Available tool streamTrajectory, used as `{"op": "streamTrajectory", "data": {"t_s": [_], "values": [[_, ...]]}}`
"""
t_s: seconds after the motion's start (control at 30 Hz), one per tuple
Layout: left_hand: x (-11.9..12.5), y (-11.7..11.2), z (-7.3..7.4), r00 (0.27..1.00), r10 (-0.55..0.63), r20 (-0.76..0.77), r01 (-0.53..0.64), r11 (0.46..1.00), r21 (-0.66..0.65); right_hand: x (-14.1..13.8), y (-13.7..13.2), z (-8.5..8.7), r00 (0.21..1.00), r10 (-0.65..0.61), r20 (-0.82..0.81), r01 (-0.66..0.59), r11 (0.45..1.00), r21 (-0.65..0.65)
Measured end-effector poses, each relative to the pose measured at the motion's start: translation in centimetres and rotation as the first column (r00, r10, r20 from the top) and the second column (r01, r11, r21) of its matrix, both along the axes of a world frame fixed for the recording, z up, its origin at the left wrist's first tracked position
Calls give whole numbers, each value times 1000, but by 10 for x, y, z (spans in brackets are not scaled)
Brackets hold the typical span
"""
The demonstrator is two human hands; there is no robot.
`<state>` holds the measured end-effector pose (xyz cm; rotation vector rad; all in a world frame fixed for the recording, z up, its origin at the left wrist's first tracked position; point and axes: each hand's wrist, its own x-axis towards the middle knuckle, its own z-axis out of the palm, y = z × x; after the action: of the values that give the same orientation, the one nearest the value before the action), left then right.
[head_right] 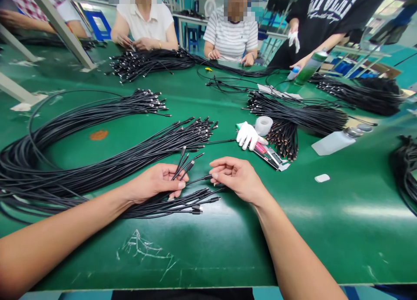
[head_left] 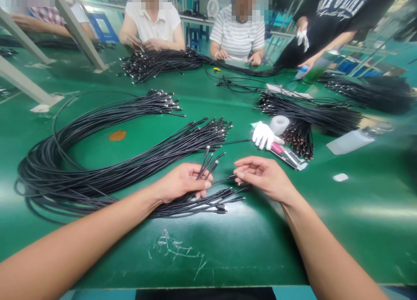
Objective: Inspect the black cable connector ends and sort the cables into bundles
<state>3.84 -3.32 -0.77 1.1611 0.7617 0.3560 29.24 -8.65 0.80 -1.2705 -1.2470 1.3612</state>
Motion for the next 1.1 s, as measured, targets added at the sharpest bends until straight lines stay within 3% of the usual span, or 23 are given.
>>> {"op": "streamTrajectory", "data": {"t_s": [0.43, 0.67, 1.1], "values": [[-3, 2, 0, 1000, -18, -19, 18, 1000, 11, 1, 4, -2, 997, -67, 31, 67, 997, 25], [-4, 2, -2, 1000, -25, -5, 25, 999, 25, 2, 4, -3, 999, 40, 6, -40, 998, -42], [-4, 4, -3, 999, -41, -7, 41, 999, 34, 3, 5, -5, 997, 67, 47, -65, 998, -25]]}}
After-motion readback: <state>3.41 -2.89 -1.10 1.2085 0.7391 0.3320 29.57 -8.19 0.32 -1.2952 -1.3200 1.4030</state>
